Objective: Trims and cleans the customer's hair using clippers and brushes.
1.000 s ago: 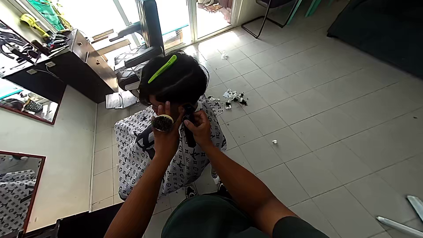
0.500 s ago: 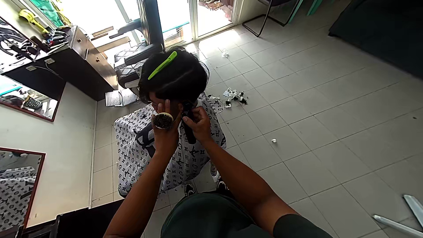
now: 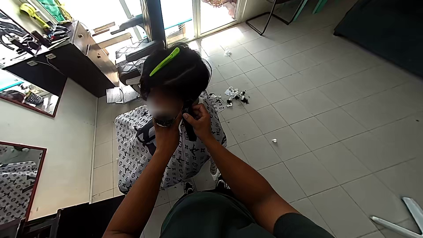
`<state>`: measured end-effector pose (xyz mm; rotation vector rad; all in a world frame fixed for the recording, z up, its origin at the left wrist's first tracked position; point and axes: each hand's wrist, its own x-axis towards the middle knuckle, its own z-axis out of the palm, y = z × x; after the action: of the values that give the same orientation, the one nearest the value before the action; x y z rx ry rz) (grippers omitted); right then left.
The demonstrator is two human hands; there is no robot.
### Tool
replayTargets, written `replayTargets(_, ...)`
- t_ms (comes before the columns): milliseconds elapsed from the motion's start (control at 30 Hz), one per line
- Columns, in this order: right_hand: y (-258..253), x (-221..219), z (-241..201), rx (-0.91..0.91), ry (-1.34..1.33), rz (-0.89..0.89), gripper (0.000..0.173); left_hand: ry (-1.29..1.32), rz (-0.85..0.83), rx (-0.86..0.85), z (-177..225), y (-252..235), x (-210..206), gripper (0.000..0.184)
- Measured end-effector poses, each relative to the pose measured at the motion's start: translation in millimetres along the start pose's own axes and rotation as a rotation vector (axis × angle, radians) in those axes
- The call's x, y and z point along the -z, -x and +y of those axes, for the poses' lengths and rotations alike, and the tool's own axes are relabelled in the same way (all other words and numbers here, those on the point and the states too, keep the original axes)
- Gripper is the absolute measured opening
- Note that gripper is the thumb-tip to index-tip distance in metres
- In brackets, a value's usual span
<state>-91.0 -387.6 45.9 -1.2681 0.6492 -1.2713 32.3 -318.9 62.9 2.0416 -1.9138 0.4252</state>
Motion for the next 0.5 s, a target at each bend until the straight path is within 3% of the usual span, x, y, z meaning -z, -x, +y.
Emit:
replayTargets(100, -0.3, 2.0, -0.3, 0.000, 0.019, -0.038, 0.031, 0.004, -0.012, 0.010, 0.8, 0.1, 0.4, 0.060)
replayTargets(400, 0.3, 2.0, -1.4, 0.021, -0.035, -0.027, 0.030, 0.026, -0.003, 0.012, 0.8, 1.6, 0.4, 0.079)
replayTargets(500, -1.5, 2.6, -0.9, 0.019, -0.020, -0.023, 0.029, 0.041, -0.070, 0.056, 4.5, -1.0, 7.4, 0.069)
